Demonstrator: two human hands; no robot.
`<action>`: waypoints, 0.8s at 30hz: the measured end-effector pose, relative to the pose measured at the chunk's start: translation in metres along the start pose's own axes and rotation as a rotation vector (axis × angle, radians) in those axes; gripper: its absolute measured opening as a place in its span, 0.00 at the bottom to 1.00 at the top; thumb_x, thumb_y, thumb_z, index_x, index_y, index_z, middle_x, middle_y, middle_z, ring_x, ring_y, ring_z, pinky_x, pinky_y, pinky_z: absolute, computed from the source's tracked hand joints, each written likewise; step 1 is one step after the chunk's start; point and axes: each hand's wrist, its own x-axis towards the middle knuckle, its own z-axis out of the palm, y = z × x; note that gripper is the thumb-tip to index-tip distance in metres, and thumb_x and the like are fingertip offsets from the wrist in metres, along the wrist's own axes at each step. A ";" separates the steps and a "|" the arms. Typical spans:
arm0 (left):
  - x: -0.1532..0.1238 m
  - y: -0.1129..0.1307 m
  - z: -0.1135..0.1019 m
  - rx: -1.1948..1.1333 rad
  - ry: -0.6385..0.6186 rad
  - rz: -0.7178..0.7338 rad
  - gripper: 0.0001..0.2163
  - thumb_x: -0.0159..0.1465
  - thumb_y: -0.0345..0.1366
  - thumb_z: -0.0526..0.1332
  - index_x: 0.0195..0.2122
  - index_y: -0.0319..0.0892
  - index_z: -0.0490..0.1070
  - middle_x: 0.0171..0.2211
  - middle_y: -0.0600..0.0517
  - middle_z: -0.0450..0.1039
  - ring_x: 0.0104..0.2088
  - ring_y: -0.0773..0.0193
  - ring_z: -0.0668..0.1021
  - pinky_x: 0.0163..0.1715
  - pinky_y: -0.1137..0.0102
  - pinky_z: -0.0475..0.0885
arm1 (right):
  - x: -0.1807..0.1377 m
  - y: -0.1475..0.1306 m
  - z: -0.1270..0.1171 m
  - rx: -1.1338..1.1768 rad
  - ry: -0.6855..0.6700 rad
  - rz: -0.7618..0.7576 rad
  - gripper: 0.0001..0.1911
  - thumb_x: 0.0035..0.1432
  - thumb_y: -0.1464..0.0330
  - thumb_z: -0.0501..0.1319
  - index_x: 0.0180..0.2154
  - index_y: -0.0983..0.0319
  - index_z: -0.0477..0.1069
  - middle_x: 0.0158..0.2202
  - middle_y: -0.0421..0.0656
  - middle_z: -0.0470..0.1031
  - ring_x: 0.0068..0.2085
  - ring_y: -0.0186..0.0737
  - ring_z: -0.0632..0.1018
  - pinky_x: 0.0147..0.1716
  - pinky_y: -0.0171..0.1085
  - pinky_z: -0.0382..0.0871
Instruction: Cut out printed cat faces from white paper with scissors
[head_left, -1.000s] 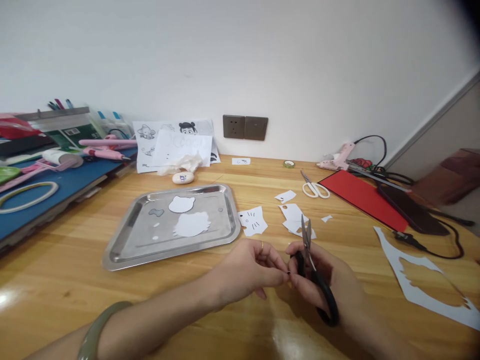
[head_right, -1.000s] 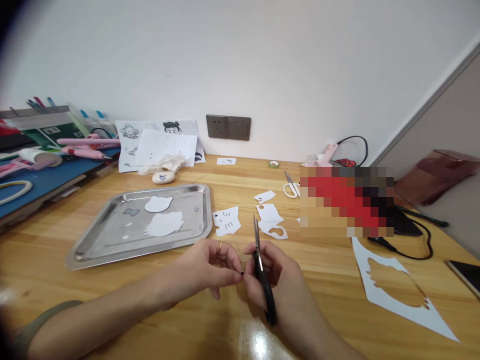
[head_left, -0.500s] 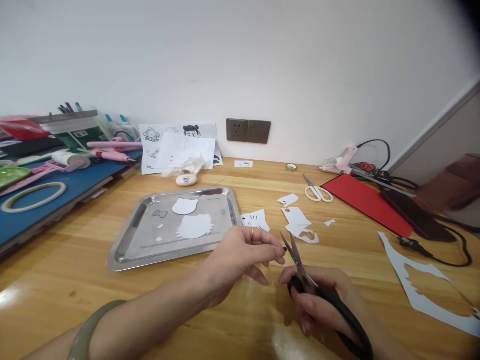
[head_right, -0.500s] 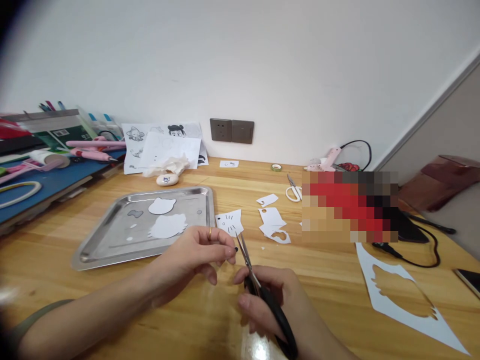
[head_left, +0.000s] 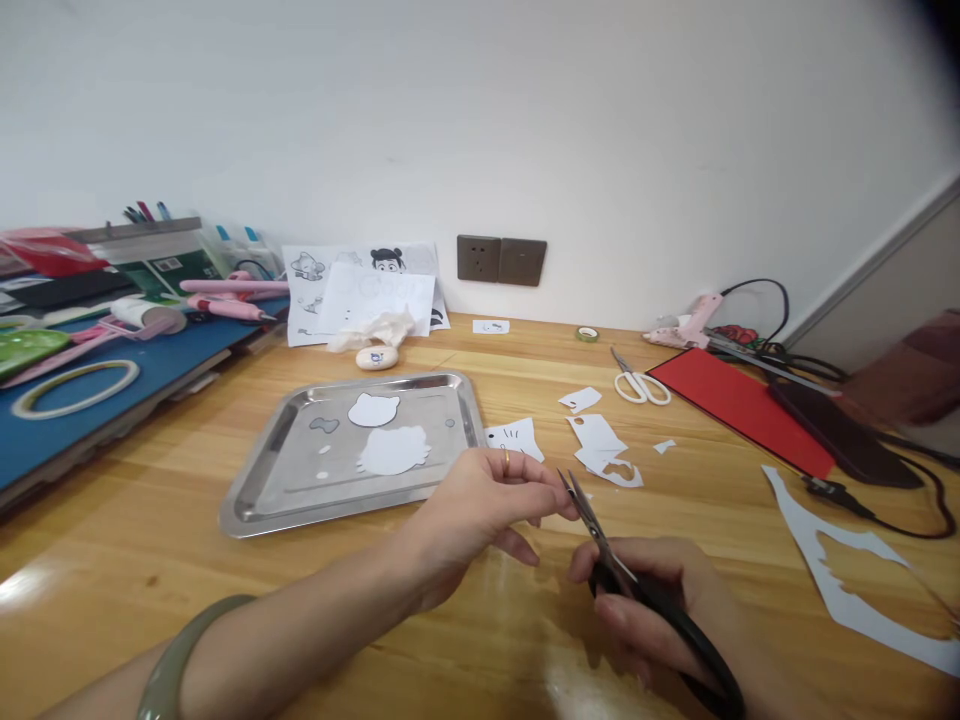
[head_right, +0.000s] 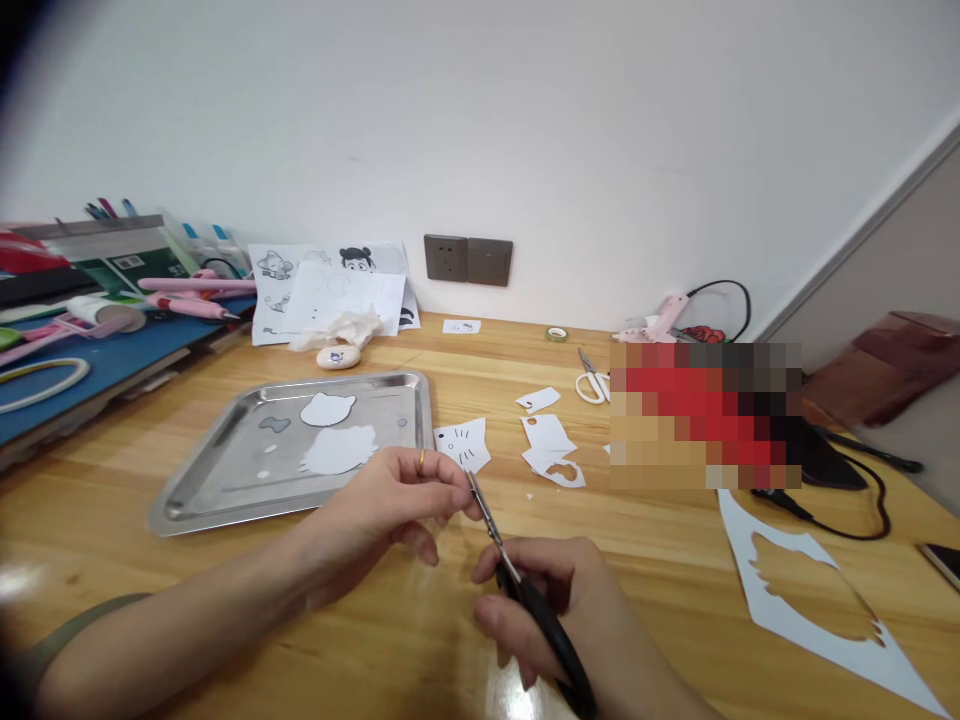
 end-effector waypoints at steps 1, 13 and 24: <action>0.000 0.000 0.000 0.000 0.005 0.000 0.04 0.51 0.34 0.60 0.24 0.38 0.70 0.27 0.53 0.72 0.23 0.73 0.66 0.18 0.79 0.66 | 0.000 0.000 0.001 0.001 0.016 0.005 0.12 0.43 0.59 0.60 0.27 0.61 0.69 0.13 0.33 0.58 0.11 0.28 0.60 0.11 0.29 0.55; -0.001 0.002 0.001 0.000 0.021 -0.004 0.04 0.49 0.33 0.60 0.24 0.38 0.70 0.28 0.51 0.72 0.26 0.70 0.69 0.19 0.78 0.66 | -0.001 -0.007 0.001 -0.024 -0.001 0.015 0.10 0.45 0.60 0.58 0.26 0.61 0.67 0.12 0.32 0.57 0.12 0.27 0.58 0.12 0.28 0.50; 0.000 0.002 0.000 -0.005 0.006 0.013 0.03 0.50 0.32 0.60 0.24 0.38 0.70 0.27 0.52 0.72 0.27 0.71 0.70 0.19 0.80 0.67 | -0.001 -0.012 0.003 -0.062 -0.011 0.022 0.10 0.47 0.61 0.57 0.22 0.62 0.64 0.12 0.31 0.54 0.12 0.26 0.56 0.12 0.28 0.49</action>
